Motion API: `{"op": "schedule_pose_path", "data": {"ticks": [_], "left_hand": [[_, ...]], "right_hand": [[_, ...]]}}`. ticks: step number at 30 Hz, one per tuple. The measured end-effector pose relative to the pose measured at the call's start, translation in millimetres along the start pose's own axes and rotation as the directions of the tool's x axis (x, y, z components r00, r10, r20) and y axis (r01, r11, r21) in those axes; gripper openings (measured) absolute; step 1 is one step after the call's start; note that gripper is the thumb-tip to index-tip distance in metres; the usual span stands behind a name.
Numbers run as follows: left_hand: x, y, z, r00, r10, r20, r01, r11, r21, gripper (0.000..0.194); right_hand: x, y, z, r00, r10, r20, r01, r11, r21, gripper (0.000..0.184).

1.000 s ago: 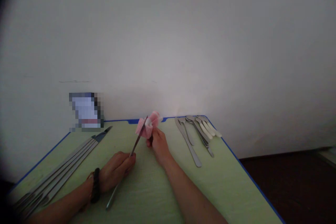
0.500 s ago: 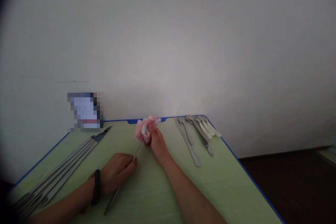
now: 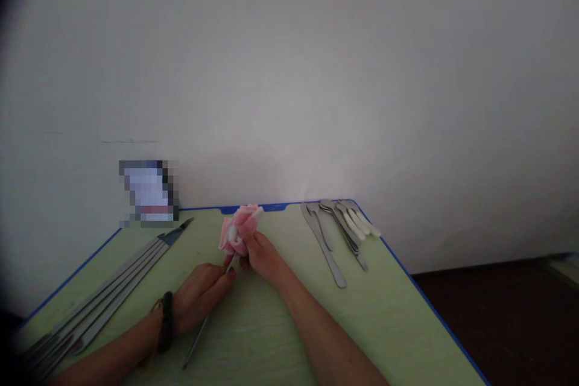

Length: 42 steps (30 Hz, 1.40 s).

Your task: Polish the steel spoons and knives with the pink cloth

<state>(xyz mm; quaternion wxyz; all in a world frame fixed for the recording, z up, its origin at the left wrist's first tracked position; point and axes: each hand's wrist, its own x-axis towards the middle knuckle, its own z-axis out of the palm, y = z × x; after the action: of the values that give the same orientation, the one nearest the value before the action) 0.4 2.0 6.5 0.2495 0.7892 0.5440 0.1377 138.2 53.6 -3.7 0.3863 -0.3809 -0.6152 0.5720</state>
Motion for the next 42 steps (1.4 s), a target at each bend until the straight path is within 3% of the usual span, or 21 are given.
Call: {"op": "schedule_pose_path", "data": {"ticks": [7,13,23,29,36,42], "left_hand": [[2.0,-1.4,0.8,1.0,-0.024,-0.007,0.024,0.998,-0.058,0.038],[3.1,-5.0,3.3,1.0,-0.031,-0.002,0.03,0.99,-0.137,0.038],[1.2,1.9,-2.7,1.0,-0.003,0.019,0.005,0.995,-0.103,0.039],[1.2,0.6,-2.3,0.999,0.026,-0.029,-0.029,0.993,-0.113,0.034],[1.0,-4.4,2.6,0.994,0.105,0.007,-0.105,0.994,0.02,0.027],[-5.6,2.5,1.7,0.981,0.193,0.034,-0.196,0.971,0.134,0.006]], "right_hand": [[6.8,11.0,-4.0,0.997,-0.021,-0.08,0.024,0.999,0.029,0.057],[4.4,6.8,-2.9,0.999,-0.026,0.018,0.024,0.99,0.14,0.049],[5.4,7.6,-1.5,0.999,-0.018,-0.033,0.025,0.977,0.212,0.045],[6.6,7.8,-2.2,0.997,0.004,-0.079,0.018,0.959,0.283,0.045],[11.6,9.8,-1.9,0.969,0.136,-0.207,-0.008,0.852,0.523,0.036],[15.5,8.1,-11.1,0.868,0.294,-0.4,0.1,0.685,0.721,0.026]]}}
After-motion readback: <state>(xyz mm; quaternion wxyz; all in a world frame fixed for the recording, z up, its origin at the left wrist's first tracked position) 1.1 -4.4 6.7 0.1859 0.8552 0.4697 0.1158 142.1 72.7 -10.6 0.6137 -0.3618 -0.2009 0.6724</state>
